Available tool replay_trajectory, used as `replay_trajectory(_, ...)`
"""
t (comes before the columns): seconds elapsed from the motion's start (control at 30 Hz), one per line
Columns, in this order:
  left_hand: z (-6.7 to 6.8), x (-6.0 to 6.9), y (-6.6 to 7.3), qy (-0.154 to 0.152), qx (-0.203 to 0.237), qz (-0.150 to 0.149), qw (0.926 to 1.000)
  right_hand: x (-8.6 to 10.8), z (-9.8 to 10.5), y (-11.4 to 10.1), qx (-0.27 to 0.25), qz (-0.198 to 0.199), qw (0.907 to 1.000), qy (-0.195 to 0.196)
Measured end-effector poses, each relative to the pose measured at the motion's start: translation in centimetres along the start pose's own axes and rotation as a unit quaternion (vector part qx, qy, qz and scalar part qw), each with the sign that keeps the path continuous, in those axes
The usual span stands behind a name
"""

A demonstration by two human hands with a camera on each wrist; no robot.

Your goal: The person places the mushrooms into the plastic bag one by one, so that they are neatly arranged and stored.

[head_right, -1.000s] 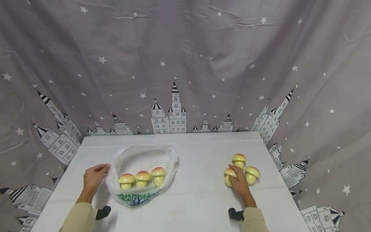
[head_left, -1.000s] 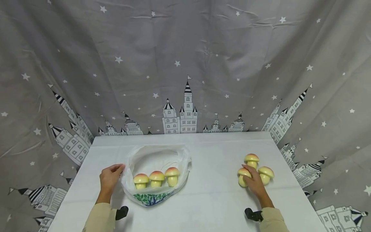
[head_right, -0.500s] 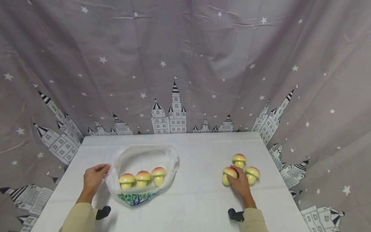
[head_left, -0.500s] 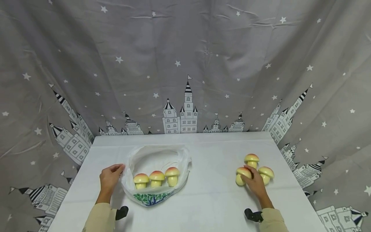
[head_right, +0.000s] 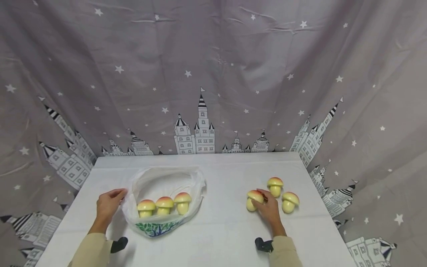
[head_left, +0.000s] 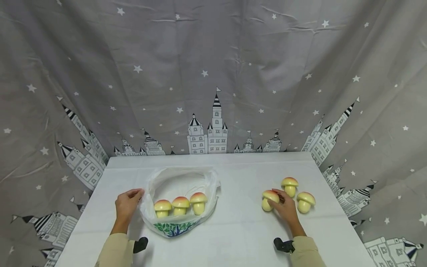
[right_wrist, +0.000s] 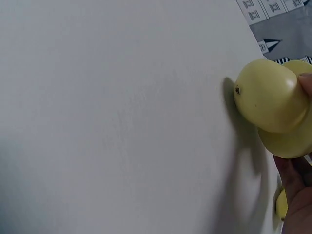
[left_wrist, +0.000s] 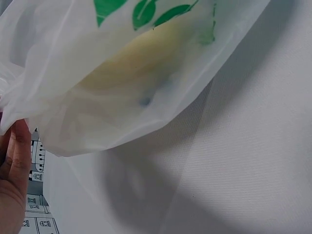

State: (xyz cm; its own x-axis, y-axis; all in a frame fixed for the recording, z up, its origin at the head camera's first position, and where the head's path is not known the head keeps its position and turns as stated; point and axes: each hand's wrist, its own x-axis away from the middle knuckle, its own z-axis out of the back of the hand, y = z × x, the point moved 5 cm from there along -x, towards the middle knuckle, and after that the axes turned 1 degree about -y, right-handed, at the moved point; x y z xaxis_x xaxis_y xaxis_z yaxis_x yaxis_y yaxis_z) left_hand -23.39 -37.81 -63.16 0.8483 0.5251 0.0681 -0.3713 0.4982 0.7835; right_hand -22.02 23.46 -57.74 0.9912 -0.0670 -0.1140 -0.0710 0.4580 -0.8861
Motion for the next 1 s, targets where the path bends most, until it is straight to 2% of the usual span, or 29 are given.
replay_trajectory(0.27,0.0,0.0,-0.1,0.002,0.006,-0.004,1.0000,0.3,-2.1,-4.0,-0.030,0.012,0.9995,-0.004)
replay_trajectory(0.43,0.1,-0.1,-0.2,0.004,0.000,-0.009,1.0000,-0.7,-4.4,-2.6,-0.042,0.040,0.9983,0.006)
replay_trajectory(0.5,0.0,-0.2,-0.3,0.004,0.000,-0.010,0.9999,-1.0,-5.1,-2.7,-0.052,0.044,0.9976,0.006)
replay_trajectory(0.7,-0.1,-0.2,-0.6,0.004,0.003,-0.009,0.9999,-1.6,-7.2,-3.5,-0.070,0.048,0.9964,-0.003)
replay_trajectory(1.0,-0.1,-0.2,-0.4,0.001,0.005,-0.005,1.0000,-3.0,-9.4,-6.2,-0.077,0.070,0.9943,-0.026)
